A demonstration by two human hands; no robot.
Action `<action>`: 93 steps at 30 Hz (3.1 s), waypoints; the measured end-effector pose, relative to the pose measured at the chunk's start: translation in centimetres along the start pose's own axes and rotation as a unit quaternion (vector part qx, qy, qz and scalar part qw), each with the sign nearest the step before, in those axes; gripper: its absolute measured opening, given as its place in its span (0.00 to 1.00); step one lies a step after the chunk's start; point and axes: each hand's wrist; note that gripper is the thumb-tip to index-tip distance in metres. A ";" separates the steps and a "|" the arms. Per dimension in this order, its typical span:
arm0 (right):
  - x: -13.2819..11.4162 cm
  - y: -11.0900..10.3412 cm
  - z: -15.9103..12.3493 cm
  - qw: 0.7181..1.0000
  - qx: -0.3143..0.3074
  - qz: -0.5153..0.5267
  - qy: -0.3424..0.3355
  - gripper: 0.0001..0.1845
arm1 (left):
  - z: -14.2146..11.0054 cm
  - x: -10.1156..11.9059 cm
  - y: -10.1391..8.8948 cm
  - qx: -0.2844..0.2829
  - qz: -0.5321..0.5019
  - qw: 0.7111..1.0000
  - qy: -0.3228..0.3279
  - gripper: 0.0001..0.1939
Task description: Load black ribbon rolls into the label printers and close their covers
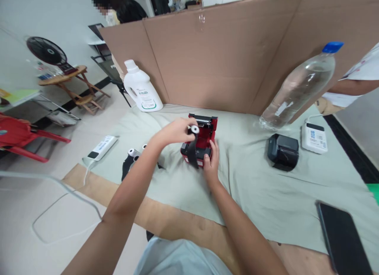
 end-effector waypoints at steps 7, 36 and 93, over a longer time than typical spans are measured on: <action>-0.1 0.1 -0.1 1.000 0.002 0.019 0.012 0.29 | -7.0 -11.3 -7.9 0.198 0.045 0.942 -0.266 0.14; -0.3 0.2 0.0 1.000 0.003 0.000 -0.004 0.29 | -19.4 -12.9 -8.0 0.123 0.191 0.872 -0.433 0.18; -12.3 -3.3 2.7 0.963 -0.193 -0.173 0.075 0.16 | -11.6 3.7 11.5 0.333 0.116 0.936 -0.007 0.41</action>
Point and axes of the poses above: each hand's wrist, its own z-axis towards the middle knuckle, its own y-axis out of the palm, x = y × z, and after that the axes turned 6 degrees about y, right-handed
